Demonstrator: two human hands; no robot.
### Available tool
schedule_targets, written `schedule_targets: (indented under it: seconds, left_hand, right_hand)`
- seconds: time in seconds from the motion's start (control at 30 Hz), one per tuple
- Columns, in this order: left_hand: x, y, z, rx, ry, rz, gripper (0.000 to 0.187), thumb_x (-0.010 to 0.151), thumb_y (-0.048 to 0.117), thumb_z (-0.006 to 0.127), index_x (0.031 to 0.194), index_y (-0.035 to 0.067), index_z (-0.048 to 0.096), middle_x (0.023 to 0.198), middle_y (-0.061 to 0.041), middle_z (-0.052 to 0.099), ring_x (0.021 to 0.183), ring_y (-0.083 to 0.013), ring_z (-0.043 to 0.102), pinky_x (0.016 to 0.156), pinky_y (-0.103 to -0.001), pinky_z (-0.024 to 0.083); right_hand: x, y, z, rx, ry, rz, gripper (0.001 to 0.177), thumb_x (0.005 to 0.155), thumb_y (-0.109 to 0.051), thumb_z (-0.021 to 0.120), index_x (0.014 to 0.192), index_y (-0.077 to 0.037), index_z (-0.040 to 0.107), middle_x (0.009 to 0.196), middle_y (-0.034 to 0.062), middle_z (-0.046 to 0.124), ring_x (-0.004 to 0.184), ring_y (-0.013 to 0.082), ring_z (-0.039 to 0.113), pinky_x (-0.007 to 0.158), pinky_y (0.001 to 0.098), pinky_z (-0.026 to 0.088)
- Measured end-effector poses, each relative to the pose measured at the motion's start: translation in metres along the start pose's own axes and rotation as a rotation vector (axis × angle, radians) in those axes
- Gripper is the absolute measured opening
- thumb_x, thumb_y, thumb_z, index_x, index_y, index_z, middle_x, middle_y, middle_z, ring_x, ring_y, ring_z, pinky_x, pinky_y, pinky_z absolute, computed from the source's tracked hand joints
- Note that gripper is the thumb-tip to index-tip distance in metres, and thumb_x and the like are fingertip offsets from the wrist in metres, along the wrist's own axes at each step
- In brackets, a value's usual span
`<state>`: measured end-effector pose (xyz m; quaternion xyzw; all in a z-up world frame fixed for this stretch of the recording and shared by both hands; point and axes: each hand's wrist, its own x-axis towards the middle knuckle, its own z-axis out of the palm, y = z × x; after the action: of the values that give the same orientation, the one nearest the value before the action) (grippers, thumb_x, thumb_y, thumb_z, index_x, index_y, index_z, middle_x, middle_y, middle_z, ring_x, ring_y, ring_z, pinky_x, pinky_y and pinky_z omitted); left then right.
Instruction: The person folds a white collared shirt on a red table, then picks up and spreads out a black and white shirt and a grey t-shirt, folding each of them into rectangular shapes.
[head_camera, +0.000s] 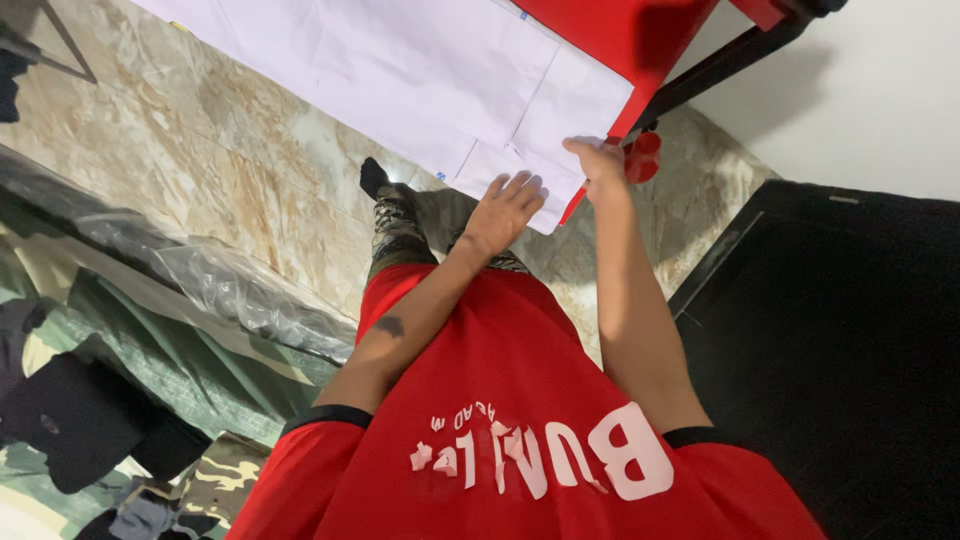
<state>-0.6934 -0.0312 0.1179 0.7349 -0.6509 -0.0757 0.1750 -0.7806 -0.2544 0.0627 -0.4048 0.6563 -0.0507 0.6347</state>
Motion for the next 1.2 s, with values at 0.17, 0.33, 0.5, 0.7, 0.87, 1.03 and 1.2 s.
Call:
schedule_targets:
  seconds: [0.17, 0.33, 0.5, 0.7, 0.87, 1.03, 1.2]
  left_hand:
    - [0.004, 0.008, -0.042, -0.059, 0.114, -0.071, 0.031, 0.087, 0.01, 0.068, 0.117, 0.016, 0.065, 0.144, -0.004, 0.054, 0.148, -0.0296, 0.037, 0.119, -0.063, 0.031]
    - [0.012, 0.009, -0.073, -0.4, 0.24, -0.178, 0.039, 0.084, -0.001, 0.066, 0.12, 0.013, 0.064, 0.146, -0.007, 0.052, 0.138, -0.0313, 0.051, 0.112, -0.058, 0.043]
    - [0.015, 0.003, -0.088, -0.543, 0.21, -0.199, 0.036, 0.088, -0.001, 0.066, 0.121, 0.012, 0.062, 0.145, -0.004, 0.054, 0.121, -0.0345, 0.062, 0.106, -0.047, 0.051]
    - [0.015, -0.007, -0.091, -0.574, 0.215, -0.1, 0.047, 0.089, 0.0, 0.065, 0.133, 0.015, 0.061, 0.145, -0.005, 0.057, 0.123, -0.0318, 0.062, 0.107, -0.045, 0.05]
    - [0.012, -0.011, -0.094, -0.601, 0.233, -0.084, 0.05, 0.09, 0.0, 0.065, 0.137, 0.018, 0.061, 0.144, -0.004, 0.059, 0.128, -0.0292, 0.06, 0.107, -0.044, 0.051]
    - [0.015, -0.011, -0.105, -0.623, 0.219, -0.093, 0.049, 0.091, 0.001, 0.065, 0.137, 0.018, 0.062, 0.142, -0.003, 0.061, 0.127, -0.0277, 0.061, 0.106, -0.045, 0.049]
    - [0.02, -0.014, -0.125, -0.751, 0.251, -0.153, 0.049, 0.093, -0.005, 0.059, 0.137, 0.016, 0.063, 0.141, -0.004, 0.062, 0.127, -0.0292, 0.063, 0.105, -0.039, 0.056]
  right_hand:
    - [0.006, 0.005, 0.003, 0.092, -0.066, -0.206, 0.053, 0.077, -0.012, 0.085, 0.123, -0.002, 0.062, 0.12, 0.0116, 0.073, 0.106, 0.024, 0.073, 0.088, 0.0412, 0.06]
    - [-0.042, -0.017, 0.002, 0.184, 0.005, 0.093, 0.054, 0.079, -0.025, 0.079, 0.125, -0.014, 0.054, 0.114, 0.0097, 0.07, 0.093, 0.0259, 0.066, 0.077, 0.0454, 0.06]
    - [-0.041, -0.013, -0.008, 0.498, -0.173, 0.198, 0.046, 0.085, -0.026, 0.078, 0.124, -0.006, 0.064, 0.115, 0.0106, 0.071, 0.106, 0.0269, 0.071, 0.087, 0.0442, 0.065]
    - [-0.056, -0.018, -0.002, 0.743, -0.454, -0.025, 0.038, 0.087, -0.015, 0.066, 0.123, -0.004, 0.061, 0.117, 0.0103, 0.071, 0.11, 0.0283, 0.069, 0.1, 0.0438, 0.056]
    - [-0.05, -0.036, 0.01, 0.558, -0.346, -0.096, 0.041, 0.083, -0.013, 0.063, 0.123, -0.004, 0.059, 0.115, 0.0118, 0.068, 0.106, 0.0307, 0.069, 0.096, 0.0478, 0.057]
    - [-0.058, -0.053, 0.015, 0.605, -0.369, 0.068, 0.048, 0.083, -0.02, 0.063, 0.127, -0.001, 0.06, 0.119, 0.0146, 0.071, 0.108, 0.0325, 0.071, 0.096, 0.0457, 0.058]
    - [-0.087, -0.059, 0.016, 0.571, -0.206, 0.0, 0.049, 0.082, -0.033, 0.066, 0.124, -0.008, 0.064, 0.115, 0.0094, 0.073, 0.106, 0.0278, 0.071, 0.09, 0.0425, 0.059]
